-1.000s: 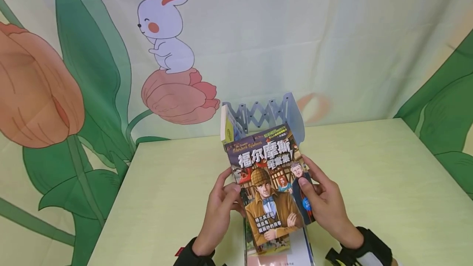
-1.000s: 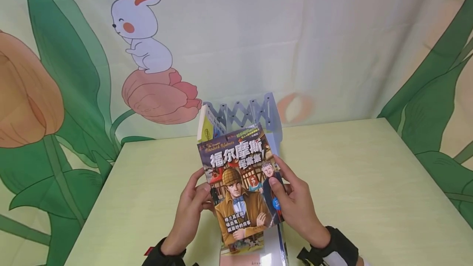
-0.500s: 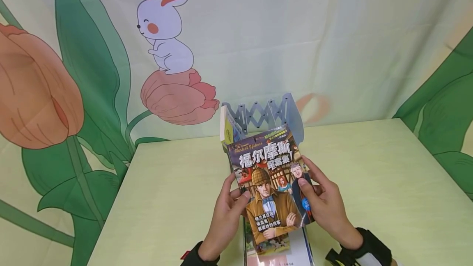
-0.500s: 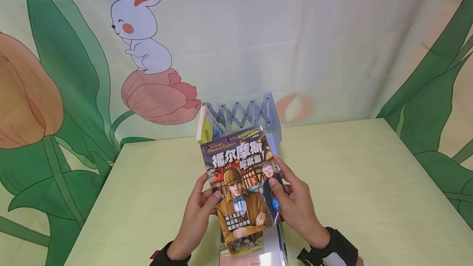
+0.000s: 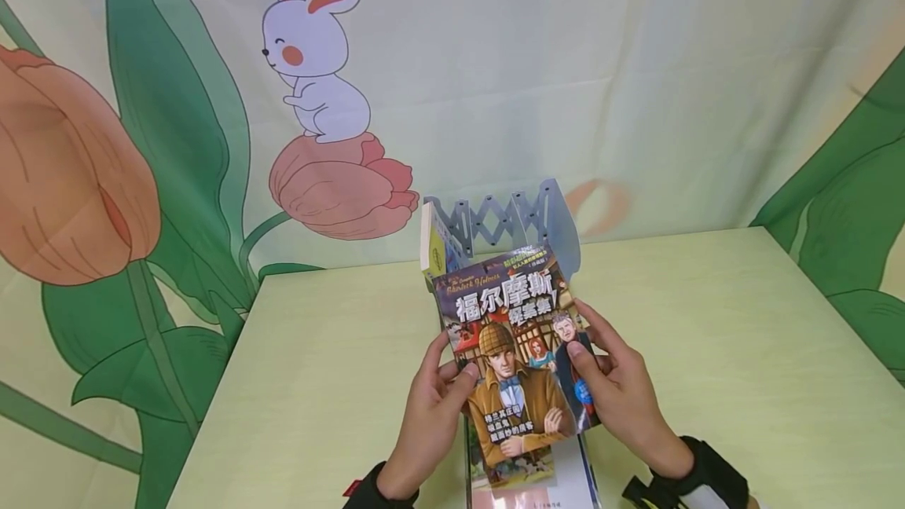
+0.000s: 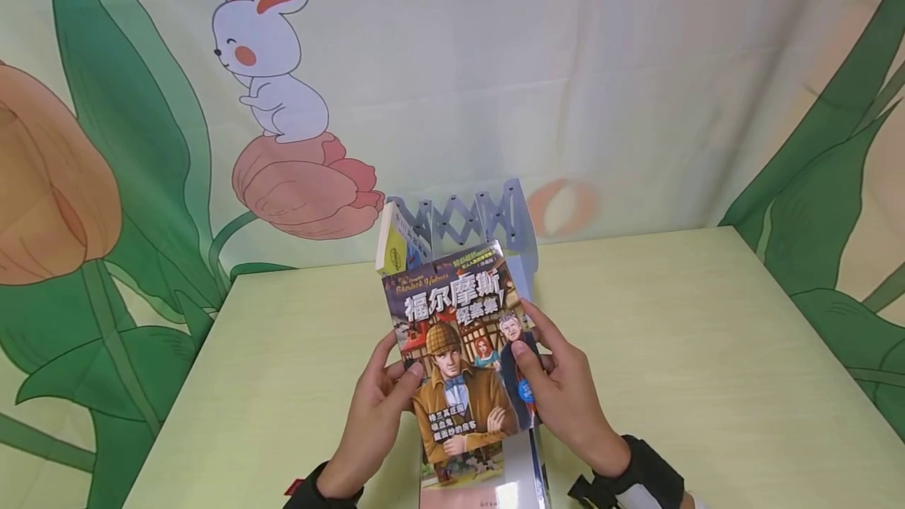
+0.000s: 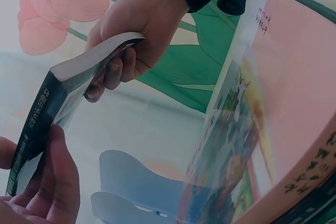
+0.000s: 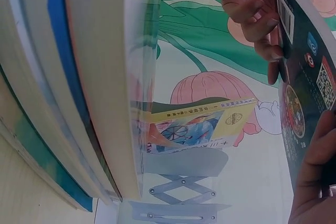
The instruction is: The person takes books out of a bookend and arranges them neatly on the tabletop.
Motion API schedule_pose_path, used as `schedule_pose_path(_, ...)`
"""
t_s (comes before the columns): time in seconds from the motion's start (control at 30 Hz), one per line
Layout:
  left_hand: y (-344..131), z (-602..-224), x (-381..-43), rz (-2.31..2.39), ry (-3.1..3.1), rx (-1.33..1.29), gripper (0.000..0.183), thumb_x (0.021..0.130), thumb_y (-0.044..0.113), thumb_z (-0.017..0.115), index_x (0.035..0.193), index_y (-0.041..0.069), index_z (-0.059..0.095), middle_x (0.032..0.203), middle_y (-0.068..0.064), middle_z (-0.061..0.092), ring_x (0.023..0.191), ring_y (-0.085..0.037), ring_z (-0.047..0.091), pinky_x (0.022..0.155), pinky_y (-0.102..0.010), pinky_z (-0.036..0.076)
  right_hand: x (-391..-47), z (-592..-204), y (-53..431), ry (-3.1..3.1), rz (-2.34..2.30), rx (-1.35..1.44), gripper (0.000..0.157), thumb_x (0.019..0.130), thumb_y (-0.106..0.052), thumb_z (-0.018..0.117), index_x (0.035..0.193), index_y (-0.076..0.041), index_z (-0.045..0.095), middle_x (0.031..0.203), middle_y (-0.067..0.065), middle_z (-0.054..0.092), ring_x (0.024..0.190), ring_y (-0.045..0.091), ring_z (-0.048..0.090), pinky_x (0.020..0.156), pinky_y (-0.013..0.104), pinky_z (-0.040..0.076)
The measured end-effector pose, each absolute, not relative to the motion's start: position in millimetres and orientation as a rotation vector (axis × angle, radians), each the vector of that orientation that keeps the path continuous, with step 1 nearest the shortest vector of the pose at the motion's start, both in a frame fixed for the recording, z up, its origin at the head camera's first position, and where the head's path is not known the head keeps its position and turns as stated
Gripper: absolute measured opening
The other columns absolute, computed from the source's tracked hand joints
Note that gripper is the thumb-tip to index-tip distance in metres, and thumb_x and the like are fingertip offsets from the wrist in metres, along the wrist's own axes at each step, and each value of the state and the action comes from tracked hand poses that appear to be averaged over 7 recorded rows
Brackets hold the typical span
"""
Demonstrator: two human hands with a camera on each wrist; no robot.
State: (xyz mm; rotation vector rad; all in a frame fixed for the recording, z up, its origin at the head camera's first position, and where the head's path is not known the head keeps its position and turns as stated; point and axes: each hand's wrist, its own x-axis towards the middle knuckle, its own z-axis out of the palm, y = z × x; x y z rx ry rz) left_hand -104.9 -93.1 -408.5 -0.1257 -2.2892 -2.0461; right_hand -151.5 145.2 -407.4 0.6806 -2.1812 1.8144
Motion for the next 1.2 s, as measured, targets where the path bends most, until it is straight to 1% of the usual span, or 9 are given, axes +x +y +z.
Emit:
schedule_pose_path(0.07,-94.3,-407.7,-105.0,-2.042,-2.291,-0.127,0.070,0.102,0.031,0.052,0.157,0.010,0.014,0.132,-0.026,0.059,0.114,-0.027,0.064,0.086,-0.026,0.051,-150.9,-407.2,145.9,-2.186,1.839,0.675,0.050,0.102,-0.008,0.050,0.149,-0.020,0.040,0.091,0.009,0.053,0.044,0.009,0.053,0.042,0.028,0.046)
schedule_pose_path(0.17,-96.1,-406.2,-106.1,-2.030,-2.289,-0.124,0.069,0.101,0.030,0.053,0.157,0.010,0.017,0.121,-0.023,0.065,0.102,-0.017,0.067,0.079,-0.024,0.049,-150.2,-406.7,146.7,-2.192,1.860,0.672,0.049,0.102,-0.008,0.049,0.148,-0.021,0.040,0.091,0.006,0.054,0.041,0.007,0.045,0.039,0.027,0.041)
schedule_pose_path(0.3,-98.3,-404.2,-108.1,-2.008,-2.294,-0.094,0.067,0.101,0.029,0.055,0.156,0.010,0.021,0.108,-0.019,0.069,0.086,-0.008,0.065,0.071,-0.024,0.047,-149.6,-406.4,147.5,-2.188,1.879,0.681,0.050,0.101,-0.006,0.051,0.147,-0.021,0.040,0.090,0.002,0.057,0.041,0.007,0.042,0.038,0.027,0.038)
schedule_pose_path(0.47,-99.8,-403.0,-109.9,-1.997,-2.295,-0.078,0.065,0.101,0.028,0.055,0.155,0.011,0.025,0.094,-0.013,0.069,0.073,-0.008,0.059,0.064,-0.024,0.046,-148.9,-406.9,148.9,-2.172,1.890,0.698,0.050,0.100,-0.004,0.053,0.146,-0.019,0.042,0.098,0.001,0.056,0.044,0.008,0.043,0.037,0.026,0.034)
schedule_pose_path(0.53,-100.0,-402.9,-110.2,-2.001,-2.288,-0.080,0.063,0.101,0.027,0.055,0.155,0.011,0.026,0.089,-0.010,0.067,0.070,-0.008,0.057,0.063,-0.023,0.046,-148.7,-407.3,149.4,-2.166,1.902,0.706,0.050,0.099,-0.004,0.053,0.145,-0.019,0.042,0.101,0.001,0.054,0.044,0.008,0.041,0.036,0.025,0.032)
schedule_pose_path(0.67,-100.7,-403.2,-109.5,-2.002,-2.287,-0.085,0.062,0.101,0.025,0.055,0.154,0.011,0.028,0.085,-0.006,0.064,0.066,-0.007,0.053,0.062,-0.023,0.046,-147.9,-407.9,150.3,-2.168,1.924,0.723,0.051,0.098,-0.001,0.054,0.145,-0.017,0.042,0.102,0.002,0.052,0.045,0.008,0.039,0.037,0.026,0.033)
schedule_pose_path(0.8,-101.8,-404.2,-107.0,-2.011,-2.287,-0.085,0.062,0.100,0.022,0.056,0.154,0.010,0.029,0.090,-0.011,0.067,0.067,-0.007,0.055,0.063,-0.022,0.046,-146.0,-408.3,151.3,-2.188,1.926,0.744,0.057,0.096,0.003,0.055,0.147,-0.017,0.039,0.100,0.003,0.050,0.046,0.008,0.039,0.041,0.028,0.037)
schedule_pose_path(1.03,-105.1,-406.5,-101.4,-2.041,-2.328,-0.110,0.064,0.101,0.023,0.054,0.155,0.006,0.024,0.114,-0.024,0.067,0.084,-0.005,0.064,0.072,-0.022,0.051,-141.8,-408.7,154.1,-2.231,1.944,0.761,0.071,0.092,0.009,0.056,0.152,-0.021,0.034,0.097,0.009,0.049,0.047,0.007,0.035,0.041,0.027,0.035)
schedule_pose_path(1.2,-107.6,-408.5,-98.6,-2.038,-2.380,-0.125,0.062,0.102,0.025,0.051,0.155,0.006,0.023,0.121,-0.025,0.066,0.090,-0.003,0.065,0.074,-0.022,0.052,-138.8,-411.9,156.9,-2.293,1.952,0.742,0.075,0.089,0.008,0.059,0.152,-0.023,0.032,0.099,0.013,0.051,0.051,0.004,0.042,0.044,0.026,0.038)
